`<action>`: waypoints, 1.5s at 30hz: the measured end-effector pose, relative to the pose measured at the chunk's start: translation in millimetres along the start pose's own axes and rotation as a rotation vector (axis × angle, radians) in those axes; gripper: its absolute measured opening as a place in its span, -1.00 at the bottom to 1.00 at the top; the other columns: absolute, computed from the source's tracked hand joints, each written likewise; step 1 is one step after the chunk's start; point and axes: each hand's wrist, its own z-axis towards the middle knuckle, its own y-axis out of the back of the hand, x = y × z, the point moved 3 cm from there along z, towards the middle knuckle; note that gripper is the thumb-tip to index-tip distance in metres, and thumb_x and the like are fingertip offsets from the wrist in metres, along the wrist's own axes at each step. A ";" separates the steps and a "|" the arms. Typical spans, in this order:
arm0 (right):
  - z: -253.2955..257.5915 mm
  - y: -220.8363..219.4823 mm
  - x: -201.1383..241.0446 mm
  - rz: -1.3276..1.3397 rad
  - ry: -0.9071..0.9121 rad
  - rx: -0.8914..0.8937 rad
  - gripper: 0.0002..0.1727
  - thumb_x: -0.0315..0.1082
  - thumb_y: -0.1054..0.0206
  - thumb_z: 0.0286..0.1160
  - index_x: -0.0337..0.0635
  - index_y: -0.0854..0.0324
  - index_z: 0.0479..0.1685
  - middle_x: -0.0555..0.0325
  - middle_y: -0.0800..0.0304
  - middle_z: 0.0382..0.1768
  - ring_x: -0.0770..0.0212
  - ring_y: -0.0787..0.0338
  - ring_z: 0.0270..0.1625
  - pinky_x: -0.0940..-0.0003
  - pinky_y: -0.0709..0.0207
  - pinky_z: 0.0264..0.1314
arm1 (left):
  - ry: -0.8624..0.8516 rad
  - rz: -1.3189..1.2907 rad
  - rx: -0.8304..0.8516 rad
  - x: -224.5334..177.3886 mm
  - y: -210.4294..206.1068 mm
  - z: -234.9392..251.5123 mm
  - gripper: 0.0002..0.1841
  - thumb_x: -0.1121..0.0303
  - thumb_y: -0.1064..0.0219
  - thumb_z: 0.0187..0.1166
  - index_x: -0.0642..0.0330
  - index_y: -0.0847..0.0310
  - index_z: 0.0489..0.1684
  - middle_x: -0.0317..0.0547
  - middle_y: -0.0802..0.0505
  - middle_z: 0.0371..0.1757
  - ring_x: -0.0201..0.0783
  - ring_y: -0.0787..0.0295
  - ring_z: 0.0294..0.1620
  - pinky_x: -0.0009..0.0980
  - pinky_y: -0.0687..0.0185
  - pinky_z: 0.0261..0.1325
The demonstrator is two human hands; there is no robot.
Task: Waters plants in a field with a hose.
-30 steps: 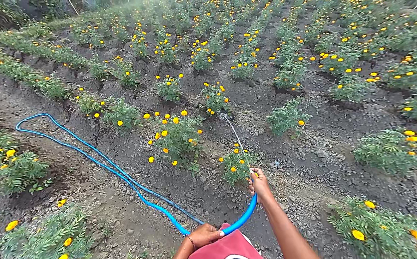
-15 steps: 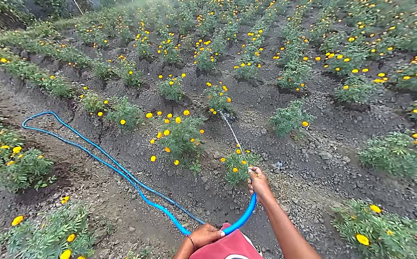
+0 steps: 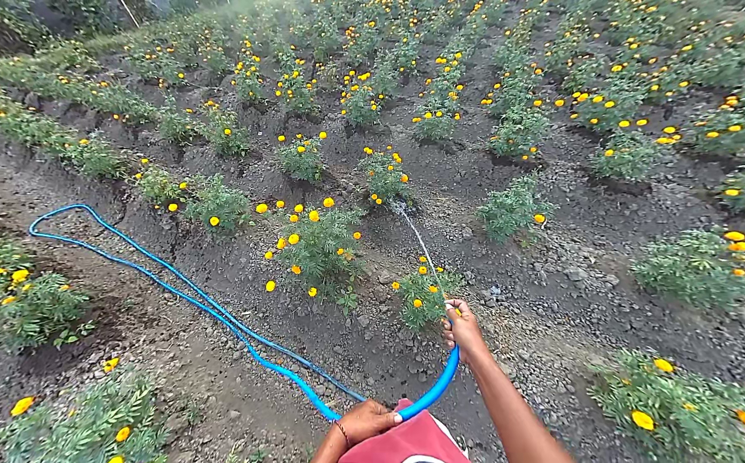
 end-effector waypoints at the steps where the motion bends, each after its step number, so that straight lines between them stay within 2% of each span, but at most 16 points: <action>1: 0.3 0.4 -0.2 0.003 -0.001 -0.001 -0.76 -0.25 0.06 0.93 -0.09 -0.35 0.34 0.28 -0.22 -0.65 0.42 -0.19 -0.82 0.51 -0.17 -0.81 | -0.004 0.000 0.001 0.8 0.1 0.6 -0.47 -0.07 -0.13 0.75 0.18 -0.64 -0.50 -0.31 -0.62 -0.56 -0.40 -0.54 -0.48 -0.24 -0.51 -0.22; 9: -1.3 2.1 0.0 0.034 0.005 -0.029 -0.77 -0.24 0.05 0.93 -0.08 -0.36 0.31 0.28 -0.22 -0.66 0.41 -0.20 -0.82 0.51 -0.18 -0.82 | -0.005 -0.012 0.004 0.7 0.8 0.7 -0.47 -0.07 -0.12 0.76 0.17 -0.62 -0.53 -0.33 -0.60 -0.58 -0.41 -0.51 -0.50 -0.26 -0.50 -0.25; 18: -5.2 3.4 1.8 0.005 0.015 -0.049 -0.74 -0.24 0.04 0.92 -0.10 -0.36 0.37 0.28 -0.23 -0.65 0.42 -0.20 -0.81 0.51 -0.16 -0.81 | 0.019 -0.025 0.006 -5.1 1.2 -2.4 -0.50 -0.02 -0.14 0.77 0.17 -0.63 -0.53 -0.35 -0.61 -0.59 -0.44 -0.51 -0.52 -0.31 -0.50 -0.27; 36: -6.7 6.6 -2.0 0.001 0.006 -0.048 -0.73 -0.23 0.03 0.92 -0.11 -0.36 0.38 0.28 -0.23 -0.65 0.41 -0.21 -0.81 0.52 -0.17 -0.81 | 0.002 -0.003 0.012 -0.9 -4.2 -1.3 -0.49 -0.04 -0.16 0.75 0.18 -0.63 -0.52 -0.31 -0.62 -0.57 -0.41 -0.54 -0.49 -0.26 -0.51 -0.23; 42: -7.6 33.6 -7.6 0.023 -0.006 -0.122 -0.69 -0.24 0.04 0.93 -0.09 -0.33 0.47 0.24 -0.28 -0.56 0.39 -0.24 -0.77 0.48 -0.21 -0.78 | -0.008 -0.029 0.067 -10.4 -13.8 8.1 -0.53 0.03 -0.13 0.79 0.14 -0.62 -0.53 -0.39 -0.61 -0.58 -0.48 -0.52 -0.51 -0.35 -0.51 -0.26; 45: -8.8 62.4 -14.5 0.049 -0.009 -0.210 -0.66 -0.21 0.07 0.94 -0.09 -0.30 0.51 0.22 -0.31 -0.55 0.37 -0.27 -0.76 0.45 -0.24 -0.76 | -0.006 0.024 0.103 -26.3 -20.9 15.2 -0.48 -0.05 -0.11 0.76 0.13 -0.62 -0.57 -0.36 -0.63 -0.60 -0.45 -0.54 -0.52 -0.31 -0.52 -0.28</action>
